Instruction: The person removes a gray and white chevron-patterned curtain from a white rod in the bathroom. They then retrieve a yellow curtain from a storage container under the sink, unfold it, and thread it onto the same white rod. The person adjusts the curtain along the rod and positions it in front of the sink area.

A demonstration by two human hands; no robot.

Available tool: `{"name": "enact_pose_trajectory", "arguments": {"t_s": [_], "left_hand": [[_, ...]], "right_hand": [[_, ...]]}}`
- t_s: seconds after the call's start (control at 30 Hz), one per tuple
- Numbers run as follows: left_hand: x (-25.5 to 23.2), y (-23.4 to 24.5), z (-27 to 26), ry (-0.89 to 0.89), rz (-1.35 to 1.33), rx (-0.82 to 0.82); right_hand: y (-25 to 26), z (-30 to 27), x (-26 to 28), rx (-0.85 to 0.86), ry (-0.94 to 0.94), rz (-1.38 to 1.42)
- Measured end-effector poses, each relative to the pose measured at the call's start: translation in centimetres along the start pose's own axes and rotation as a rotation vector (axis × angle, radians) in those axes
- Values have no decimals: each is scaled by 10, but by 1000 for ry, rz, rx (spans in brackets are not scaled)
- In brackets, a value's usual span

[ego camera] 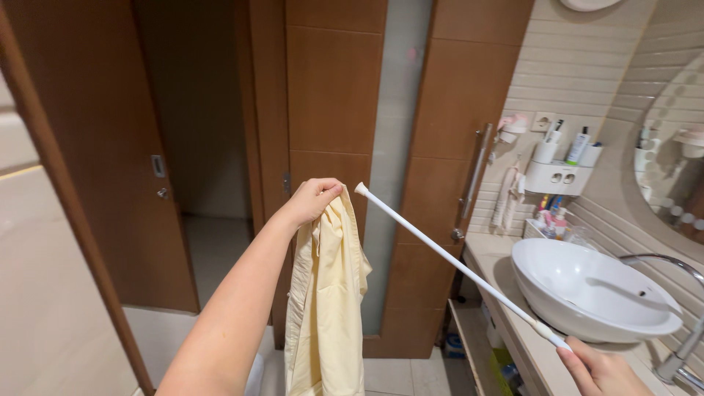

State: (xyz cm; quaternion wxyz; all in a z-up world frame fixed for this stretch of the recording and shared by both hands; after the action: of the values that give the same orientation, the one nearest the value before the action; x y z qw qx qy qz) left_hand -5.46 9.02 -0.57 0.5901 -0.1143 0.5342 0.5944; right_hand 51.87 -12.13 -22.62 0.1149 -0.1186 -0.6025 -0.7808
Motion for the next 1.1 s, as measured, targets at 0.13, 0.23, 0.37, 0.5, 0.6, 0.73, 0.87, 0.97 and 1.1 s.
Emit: {"name": "enact_pose_trajectory", "arguments": {"t_s": [0.13, 0.23, 0.37, 0.5, 0.6, 0.73, 0.87, 0.97, 1.1], "left_hand": [[9, 8, -7, 22, 53, -11], [11, 13, -11, 37, 81, -8], [9, 15, -14, 69, 110, -27], [4, 15, -18, 79, 155, -88], [6, 13, -18, 100, 131, -98], [5, 10, -16, 83, 143, -121], [6, 4, -16, 74, 101, -123], [5, -3, -16, 77, 86, -128], [-6, -18, -13, 35, 113, -120]], "right_hand": [[-7, 7, 12, -22, 77, 6], [-18, 10, 17, 112, -98, 16], [-16, 3, 33, 67, -121, 16], [-16, -1, 44, 12, -92, -38], [-17, -1, 49, -8, -56, -35], [-17, -5, 59, 3, -37, -33], [-8, -11, 83, 86, -56, -19], [4, -14, 113, 193, -51, -1], [26, -5, 183, 198, 197, 204]]}}
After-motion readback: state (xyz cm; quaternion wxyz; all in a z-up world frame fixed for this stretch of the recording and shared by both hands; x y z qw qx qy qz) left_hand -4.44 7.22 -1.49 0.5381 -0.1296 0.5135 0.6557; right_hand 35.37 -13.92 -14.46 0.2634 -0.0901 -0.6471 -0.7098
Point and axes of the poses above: each hand's wrist, its own z-axis towards the middle knuckle, its own y-axis out of the back of the hand, x = y × z, the point moved 6 cm from there along z, towards the middle knuckle, and after that the axes turned 11 degrees about x, right-handed, at the moved point
